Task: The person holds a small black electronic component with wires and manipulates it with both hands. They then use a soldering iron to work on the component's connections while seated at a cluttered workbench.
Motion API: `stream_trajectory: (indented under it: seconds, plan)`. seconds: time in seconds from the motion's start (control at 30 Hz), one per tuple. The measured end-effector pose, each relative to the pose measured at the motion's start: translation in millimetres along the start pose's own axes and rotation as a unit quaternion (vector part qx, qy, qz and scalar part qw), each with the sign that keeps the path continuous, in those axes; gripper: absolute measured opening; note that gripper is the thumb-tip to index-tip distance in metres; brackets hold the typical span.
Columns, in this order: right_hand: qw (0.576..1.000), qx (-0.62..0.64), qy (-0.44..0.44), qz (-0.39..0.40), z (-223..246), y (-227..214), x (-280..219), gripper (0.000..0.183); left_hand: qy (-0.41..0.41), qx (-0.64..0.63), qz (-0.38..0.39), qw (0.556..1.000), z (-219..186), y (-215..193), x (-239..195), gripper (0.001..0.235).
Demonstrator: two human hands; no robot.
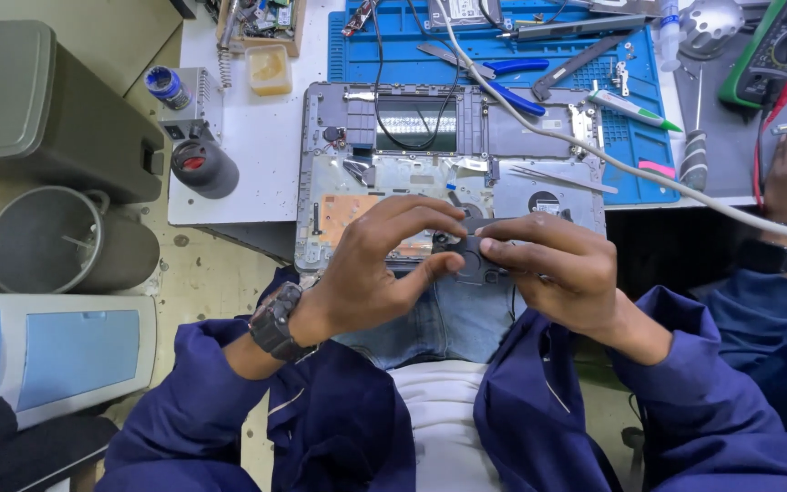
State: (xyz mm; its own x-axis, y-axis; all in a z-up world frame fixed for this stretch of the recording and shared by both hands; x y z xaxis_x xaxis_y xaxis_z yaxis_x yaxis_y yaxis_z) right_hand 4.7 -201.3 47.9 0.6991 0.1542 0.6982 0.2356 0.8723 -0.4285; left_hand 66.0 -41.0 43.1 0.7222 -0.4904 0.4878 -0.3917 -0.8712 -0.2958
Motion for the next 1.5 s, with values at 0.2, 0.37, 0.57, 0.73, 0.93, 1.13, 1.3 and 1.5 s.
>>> stream_trajectory:
  seconds: [0.2,0.37,0.57,0.73,0.93,1.13,1.3,1.5]
  plan:
    - [0.992,0.003,-0.122,-0.002,14.4,2.1,-0.6,0.025,-0.041,-0.011,0.089,0.995,18.2,14.8,-5.5,0.017]
    - [0.998,0.010,-0.059,0.002,5.4,-1.9,15.7,0.040,0.071,0.134,0.027,0.988,5.8,2.4,-3.6,0.010]
    - [0.998,0.028,-0.007,0.048,9.7,11.6,15.6,0.035,0.197,0.269,-0.068,0.940,-7.7,8.1,-14.8,0.006]
    - [0.997,-0.046,-0.051,0.025,5.6,15.0,1.9,0.017,0.229,0.290,-0.088,0.925,-15.5,14.0,-20.2,0.001]
    - [0.995,-0.061,-0.072,0.028,7.7,17.5,-5.3,0.017,0.227,0.279,-0.086,0.929,5.6,30.3,-29.9,0.009]
    - [0.999,-0.044,0.010,0.009,-7.9,5.3,-0.4,0.013,0.215,0.299,-0.071,0.927,-23.7,10.1,-17.9,0.027]
    - [0.983,-0.059,0.175,-0.011,-34.7,-14.4,-1.4,0.018,0.330,0.343,-0.094,0.874,-114.5,35.0,-42.0,0.007]
    - [0.970,0.020,0.242,-0.033,-51.6,-16.9,-2.6,0.014,0.370,0.358,-0.051,0.856,-161.7,138.7,-91.9,0.014]
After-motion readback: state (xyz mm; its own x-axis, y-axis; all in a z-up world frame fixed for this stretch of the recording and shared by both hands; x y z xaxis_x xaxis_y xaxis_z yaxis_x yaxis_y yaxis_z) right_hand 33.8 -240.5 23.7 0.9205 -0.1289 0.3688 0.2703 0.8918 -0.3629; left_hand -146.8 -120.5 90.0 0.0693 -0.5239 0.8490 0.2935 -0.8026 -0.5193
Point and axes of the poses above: each hand's wrist, its own x-axis towards the middle knuckle, its own y-axis out of the palm, z = x × y, the point moved 8 cm from there along x, towards the middle knuckle, and after that the axes turned 7 degrees about -z, right-handed, at the moved point
